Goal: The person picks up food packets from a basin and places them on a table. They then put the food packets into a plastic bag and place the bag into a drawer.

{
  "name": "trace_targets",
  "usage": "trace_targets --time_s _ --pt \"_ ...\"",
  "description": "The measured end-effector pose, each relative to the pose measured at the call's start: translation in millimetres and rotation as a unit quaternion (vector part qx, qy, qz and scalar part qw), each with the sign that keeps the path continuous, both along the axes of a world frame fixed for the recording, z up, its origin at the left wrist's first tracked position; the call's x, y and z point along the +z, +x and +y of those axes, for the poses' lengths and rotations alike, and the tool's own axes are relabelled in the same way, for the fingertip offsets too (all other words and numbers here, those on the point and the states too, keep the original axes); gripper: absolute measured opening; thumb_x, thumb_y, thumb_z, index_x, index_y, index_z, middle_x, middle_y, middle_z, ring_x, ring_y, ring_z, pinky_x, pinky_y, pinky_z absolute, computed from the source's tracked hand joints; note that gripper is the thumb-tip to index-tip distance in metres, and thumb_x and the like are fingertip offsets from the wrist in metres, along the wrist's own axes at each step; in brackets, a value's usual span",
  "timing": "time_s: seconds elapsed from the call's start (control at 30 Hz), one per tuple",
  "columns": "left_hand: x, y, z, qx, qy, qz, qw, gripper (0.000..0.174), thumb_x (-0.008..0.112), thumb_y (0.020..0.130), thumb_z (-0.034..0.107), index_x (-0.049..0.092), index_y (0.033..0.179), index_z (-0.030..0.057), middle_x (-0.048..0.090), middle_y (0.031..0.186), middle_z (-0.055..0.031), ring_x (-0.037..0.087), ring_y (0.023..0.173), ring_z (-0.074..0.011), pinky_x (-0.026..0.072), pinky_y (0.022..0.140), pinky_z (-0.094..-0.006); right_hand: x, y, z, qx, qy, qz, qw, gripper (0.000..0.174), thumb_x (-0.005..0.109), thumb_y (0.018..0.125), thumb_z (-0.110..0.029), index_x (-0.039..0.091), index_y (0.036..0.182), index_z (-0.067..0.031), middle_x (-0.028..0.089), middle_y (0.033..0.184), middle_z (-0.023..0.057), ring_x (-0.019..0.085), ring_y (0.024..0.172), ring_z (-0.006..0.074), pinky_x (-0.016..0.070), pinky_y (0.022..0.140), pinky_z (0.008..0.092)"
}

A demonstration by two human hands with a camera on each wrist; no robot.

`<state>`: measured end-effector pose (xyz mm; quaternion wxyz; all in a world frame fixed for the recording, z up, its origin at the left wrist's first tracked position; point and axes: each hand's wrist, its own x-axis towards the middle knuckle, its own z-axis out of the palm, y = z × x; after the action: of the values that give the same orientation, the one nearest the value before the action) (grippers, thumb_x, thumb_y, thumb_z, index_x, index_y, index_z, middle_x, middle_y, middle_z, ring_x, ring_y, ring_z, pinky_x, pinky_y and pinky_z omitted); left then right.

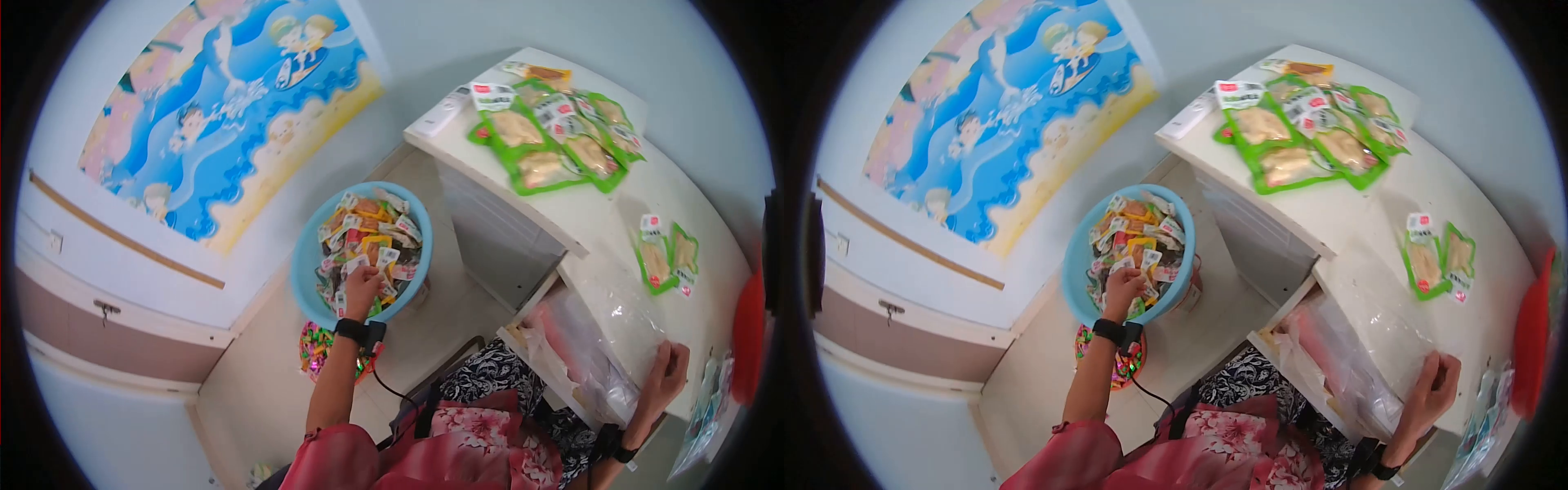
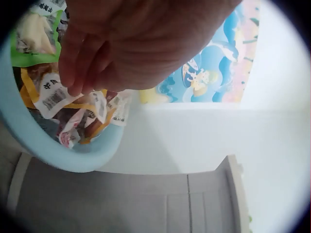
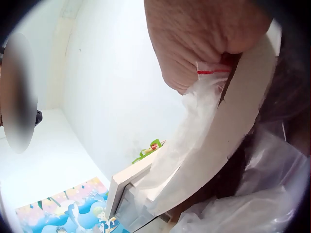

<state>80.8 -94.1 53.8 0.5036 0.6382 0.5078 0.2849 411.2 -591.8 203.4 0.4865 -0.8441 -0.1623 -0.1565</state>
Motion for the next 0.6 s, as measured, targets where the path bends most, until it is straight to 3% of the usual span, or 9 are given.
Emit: trace_targets --time_s 0.07,0.1,0.2,0.3,0.4,0.6 --pt "-5 4 -8 0.012 0.115 0.079 0.99 0.026 0.073 0.086 0.011 0.066 0.107 -0.0018 0.073 0.09 -0.0117 0.072 0.079 -0.0218 0.0581 0.071 -0.0331 1 0 0 -0.013 0.001 0.006 1.0 0.015 0.061 0.104 -0.01 0.057 0.093 -0.0004 0.048 0.08 -0.0013 0.043 0.074 0.0066 0.038 0.065 0.0219" --pt "-7 6 -13 0.016 0.169 0.121 0.978 0.029 0.076 0.084 0.012 0.066 0.107 -0.0015 0.073 0.093 -0.0124 0.072 0.084 -0.024 0.058 0.074 -0.0353 -1 1 -3 -0.012 -0.013 0.011 1.0 0.015 0.061 0.104 -0.011 0.058 0.094 0.0001 0.052 0.083 0.0 0.048 0.077 0.0076 0.0429 0.07 0.0222" --pt "12 24 -30 0.019 0.297 0.184 0.937 0.037 0.08 0.079 0.016 0.068 0.11 0.001 0.071 0.112 -0.0141 0.067 0.108 -0.0334 0.0531 0.091 -0.0428 -9 7 -8 0.0 -0.021 -0.02 1.0 0.015 0.061 0.104 -0.012 0.059 0.097 0.0006 0.056 0.087 0.0013 0.052 0.081 0.0095 0.0465 0.075 0.0234" --pt "25 44 -27 -0.053 0.379 0.185 0.905 0.042 0.081 0.075 0.016 0.07 0.113 0.0056 0.062 0.134 -0.0144 0.051 0.133 -0.0367 0.0423 0.108 -0.049 -9 9 -9 -0.006 -0.052 -0.024 0.998 0.015 0.061 0.104 -0.013 0.06 0.098 0.0009 0.059 0.089 0.0027 0.054 0.082 0.0108 0.0478 0.077 0.0244" --pt "22 61 -16 -0.138 0.461 0.233 0.845 0.042 0.08 0.074 0.015 0.072 0.115 0.0103 0.054 0.146 -0.0149 0.041 0.143 -0.0377 0.0328 0.115 -0.0555 -9 9 -9 -0.013 -0.058 -0.022 0.998 0.016 0.061 0.104 -0.014 0.06 0.098 0.0008 0.058 0.088 0.003 0.054 0.081 0.0113 0.0472 0.077 0.0243" --pt "-9 64 6 -0.154 0.429 0.372 0.809 0.041 0.078 0.075 0.027 0.076 0.114 0.0143 0.047 0.153 -0.0153 0.031 0.151 -0.0362 0.0239 0.119 -0.0614 -9 10 -11 -0.009 -0.057 -0.027 0.998 0.016 0.062 0.104 -0.014 0.06 0.098 0.001 0.055 0.088 0.0017 0.052 0.08 0.0101 0.0455 0.075 0.023"
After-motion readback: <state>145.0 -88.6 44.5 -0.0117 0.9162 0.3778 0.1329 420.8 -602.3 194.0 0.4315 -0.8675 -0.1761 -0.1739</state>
